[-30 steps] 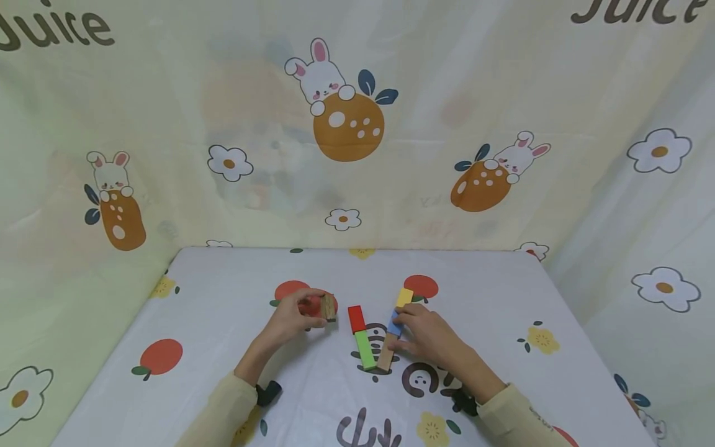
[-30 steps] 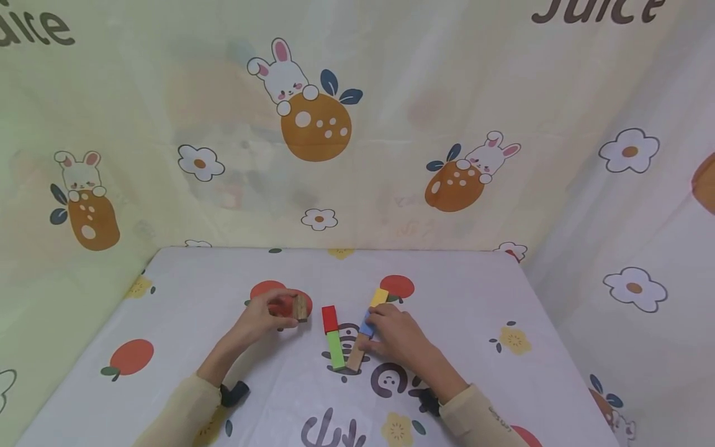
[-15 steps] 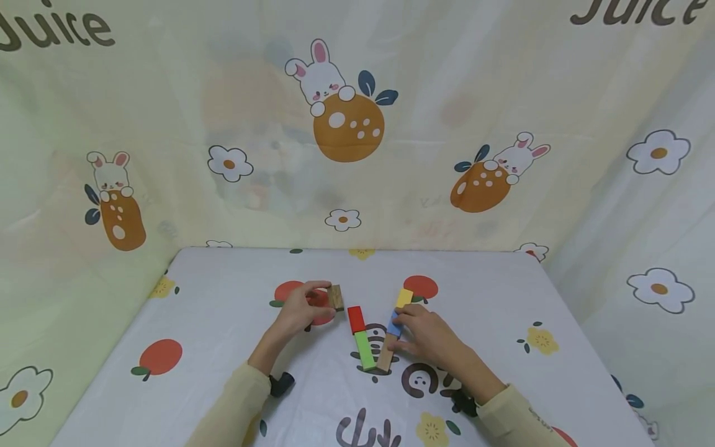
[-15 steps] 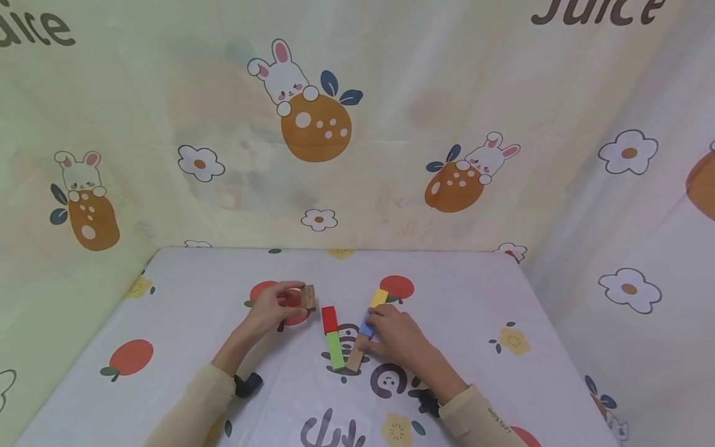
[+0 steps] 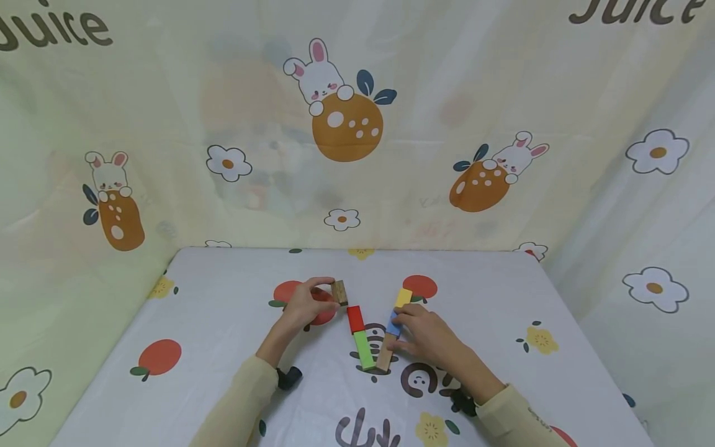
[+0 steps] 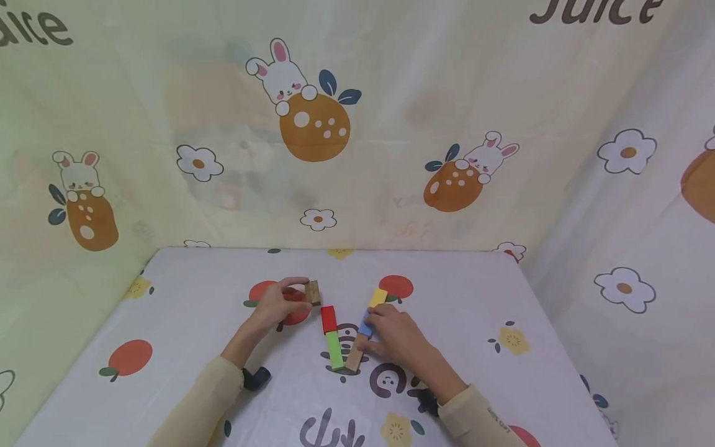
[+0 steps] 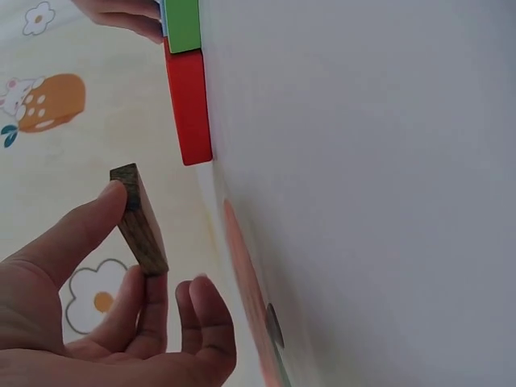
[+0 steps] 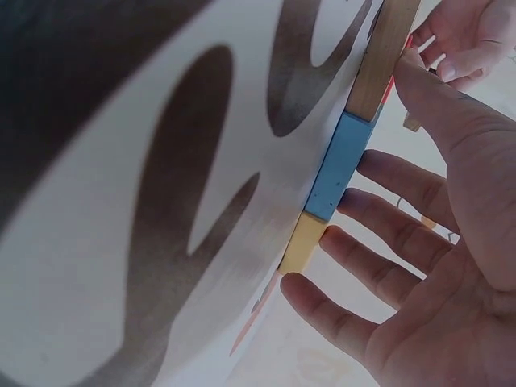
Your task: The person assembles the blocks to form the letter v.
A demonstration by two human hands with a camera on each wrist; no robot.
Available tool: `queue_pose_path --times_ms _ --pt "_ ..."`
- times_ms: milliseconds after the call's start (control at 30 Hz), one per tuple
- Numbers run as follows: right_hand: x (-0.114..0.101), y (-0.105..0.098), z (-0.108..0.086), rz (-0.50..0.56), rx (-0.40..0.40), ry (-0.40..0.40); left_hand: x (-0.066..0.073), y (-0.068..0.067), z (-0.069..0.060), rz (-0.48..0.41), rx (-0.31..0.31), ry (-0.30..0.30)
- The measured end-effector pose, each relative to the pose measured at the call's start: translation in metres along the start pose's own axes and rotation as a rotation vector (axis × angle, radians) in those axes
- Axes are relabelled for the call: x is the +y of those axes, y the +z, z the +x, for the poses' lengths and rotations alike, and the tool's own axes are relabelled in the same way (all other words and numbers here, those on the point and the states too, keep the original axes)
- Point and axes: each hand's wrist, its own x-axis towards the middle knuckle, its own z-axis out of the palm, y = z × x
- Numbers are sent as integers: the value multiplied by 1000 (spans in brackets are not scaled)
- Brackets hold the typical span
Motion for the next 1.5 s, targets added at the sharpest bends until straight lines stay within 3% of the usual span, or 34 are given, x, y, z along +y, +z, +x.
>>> queue_pose_path --times_ms 700,1067,1500 --pt "2 1 2 -1 -11 1 10 18 17 -19 -57 -21" --pt "2 1 2 2 -16 7 15 23 18 39 -47 -44" --pt "2 1 2 -5 8 -11 11 23 20 100 -42 -43"
